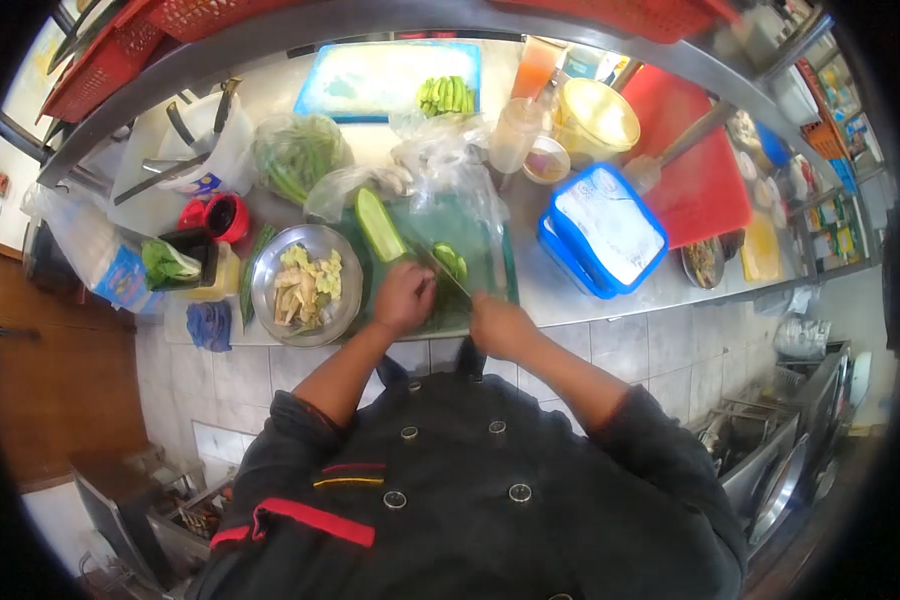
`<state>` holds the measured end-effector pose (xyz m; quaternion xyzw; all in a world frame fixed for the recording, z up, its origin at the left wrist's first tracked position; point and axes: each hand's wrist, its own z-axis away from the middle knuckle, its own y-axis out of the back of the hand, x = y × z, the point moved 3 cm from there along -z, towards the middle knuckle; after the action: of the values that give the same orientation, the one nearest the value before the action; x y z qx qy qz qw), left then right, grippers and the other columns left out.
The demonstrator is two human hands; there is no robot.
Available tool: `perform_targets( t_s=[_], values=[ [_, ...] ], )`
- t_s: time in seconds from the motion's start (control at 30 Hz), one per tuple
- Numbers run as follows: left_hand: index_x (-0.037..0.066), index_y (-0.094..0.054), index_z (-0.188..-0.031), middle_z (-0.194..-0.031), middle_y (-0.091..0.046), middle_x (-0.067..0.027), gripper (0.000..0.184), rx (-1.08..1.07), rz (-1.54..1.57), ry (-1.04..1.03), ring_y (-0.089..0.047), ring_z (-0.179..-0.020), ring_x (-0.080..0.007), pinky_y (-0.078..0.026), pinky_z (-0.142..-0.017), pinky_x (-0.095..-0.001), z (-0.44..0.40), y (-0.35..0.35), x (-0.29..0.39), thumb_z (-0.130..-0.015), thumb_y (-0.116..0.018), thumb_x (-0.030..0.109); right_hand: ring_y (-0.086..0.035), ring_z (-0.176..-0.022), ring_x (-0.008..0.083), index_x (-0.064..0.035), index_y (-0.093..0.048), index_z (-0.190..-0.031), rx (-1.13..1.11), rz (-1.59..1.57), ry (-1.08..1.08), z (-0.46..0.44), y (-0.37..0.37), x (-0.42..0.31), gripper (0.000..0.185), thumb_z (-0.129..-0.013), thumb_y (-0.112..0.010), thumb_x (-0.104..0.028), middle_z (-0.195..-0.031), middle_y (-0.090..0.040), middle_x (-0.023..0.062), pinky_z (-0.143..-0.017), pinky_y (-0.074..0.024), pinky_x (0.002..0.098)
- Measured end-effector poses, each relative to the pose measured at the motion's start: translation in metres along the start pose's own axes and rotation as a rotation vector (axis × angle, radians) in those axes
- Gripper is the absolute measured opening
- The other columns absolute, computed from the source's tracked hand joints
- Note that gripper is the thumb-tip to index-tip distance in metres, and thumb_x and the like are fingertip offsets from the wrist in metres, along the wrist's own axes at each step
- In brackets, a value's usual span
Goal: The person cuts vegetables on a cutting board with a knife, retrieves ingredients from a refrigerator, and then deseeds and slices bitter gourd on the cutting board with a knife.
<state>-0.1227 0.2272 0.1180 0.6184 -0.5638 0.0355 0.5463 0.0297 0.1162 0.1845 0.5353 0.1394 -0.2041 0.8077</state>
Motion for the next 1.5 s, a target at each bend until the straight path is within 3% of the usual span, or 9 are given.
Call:
perform_targets(
  t_s=[0.2,0.27,0.47,0.6,0.7,1.0,1.2,1.33,1.5],
  values=[
    [0.006,-0.059,-0.084,-0.083,-0.057,-0.0141,0.014,-0.003,-0.027,-0.013,-0.056,-0.082,-0.0354,-0.047,-0.071,-0.042,0.003,-0.006,-0.009,-0.074,-0.068,0.008,-0.064,-0.082,0.0414,0.0047,-0.053,-0.104,0.013,0.046,0.049,-0.016,0.037,-0.008,0.029,-0.079,-0.05,-0.01,-0.087,-0.065,0.0259,-0.074,-0.0496,0.0493],
    [0.005,-0.059,-0.083,-0.083,-0.057,-0.0142,0.012,0.009,-0.016,-0.016,-0.056,-0.081,-0.0355,-0.046,-0.07,-0.0422,0.002,-0.005,-0.006,-0.074,-0.067,0.008,-0.063,-0.084,0.0417,0.0046,-0.052,-0.104,-0.105,0.06,0.038,0.002,0.043,-0.013,0.031,-0.077,-0.051,-0.01,-0.089,-0.065,0.0257,-0.075,-0.049,0.049],
    [0.006,-0.059,-0.082,-0.082,-0.056,-0.0143,0.009,-0.002,0.02,0.013,-0.055,-0.079,-0.036,-0.045,-0.069,-0.0432,0.002,-0.001,-0.004,-0.076,-0.065,0.009,-0.062,-0.09,0.0416,0.0042,-0.052,-0.105,-0.137,0.078,-0.012,0.031,0.052,-0.024,0.03,-0.078,-0.048,-0.009,-0.093,-0.064,0.0267,-0.08,-0.0478,0.0481],
    [0.006,-0.06,-0.082,-0.083,-0.057,-0.0139,0.009,-0.007,-0.02,-0.018,-0.055,-0.08,-0.0358,-0.045,-0.069,-0.0428,0.001,0.0,-0.003,-0.076,-0.065,0.009,-0.062,-0.091,0.042,0.0039,-0.052,-0.105,-0.138,0.062,-0.045,0.015,0.021,-0.008,0.029,-0.08,-0.047,-0.01,-0.094,-0.064,0.0269,-0.081,-0.0475,0.0484],
    [0.006,-0.06,-0.084,-0.084,-0.057,-0.0142,0.011,-0.019,-0.048,0.013,-0.056,-0.081,-0.0358,-0.046,-0.069,-0.0426,0.002,-0.001,0.0,-0.075,-0.066,0.008,-0.062,-0.091,0.0422,0.005,-0.052,-0.104,0.03,-0.035,-0.048,-0.008,-0.007,0.001,0.029,-0.08,-0.047,-0.01,-0.094,-0.063,0.0276,-0.082,-0.0474,0.0485],
    [0.007,-0.06,-0.084,-0.081,-0.058,-0.0119,0.014,-0.006,-0.005,-0.02,-0.057,-0.078,-0.0347,-0.047,-0.067,-0.0412,0.008,0.001,0.0,-0.073,-0.067,0.006,-0.062,-0.089,0.0428,0.0058,-0.053,-0.102,-0.147,0.11,0.004,0.017,0.042,-0.021,0.029,-0.078,-0.049,-0.009,-0.09,-0.063,0.0285,-0.08,-0.048,0.0489],
    [0.007,-0.059,-0.083,-0.081,-0.058,-0.0119,0.013,0.024,-0.002,-0.055,-0.057,-0.076,-0.0338,-0.047,-0.066,-0.041,0.008,0.002,-0.002,-0.073,-0.067,0.007,-0.062,-0.087,0.0436,0.0061,-0.054,-0.101,-0.131,0.042,-0.005,0.027,0.039,-0.017,0.028,-0.077,-0.049,-0.008,-0.089,-0.063,0.0292,-0.079,-0.0479,0.0492],
    [0.006,-0.059,-0.082,-0.08,-0.058,-0.0115,0.014,-0.003,-0.013,-0.036,-0.057,-0.077,-0.0339,-0.047,-0.068,-0.0412,0.01,-0.001,-0.003,-0.072,-0.068,0.007,-0.061,-0.087,0.0446,0.0054,-0.054,-0.097,0.037,-0.063,0.058,-0.001,-0.005,-0.003,0.025,-0.079,-0.049,-0.011,-0.089,-0.063,0.0295,-0.079,-0.0474,0.0498],
    [0.006,-0.061,-0.089,-0.091,-0.057,-0.0148,0.023,-0.098,-0.039,-0.037,-0.055,-0.088,-0.0346,-0.046,-0.075,-0.0407,0.012,0.012,0.015,-0.069,-0.071,0.009,-0.061,-0.083,0.0451,0.0043,-0.053,-0.095,0.048,-0.124,0.007,-0.013,0.021,-0.005,0.024,-0.081,-0.05,-0.015,-0.087,-0.063,0.0274,-0.078,-0.0475,0.0506]
  ],
)
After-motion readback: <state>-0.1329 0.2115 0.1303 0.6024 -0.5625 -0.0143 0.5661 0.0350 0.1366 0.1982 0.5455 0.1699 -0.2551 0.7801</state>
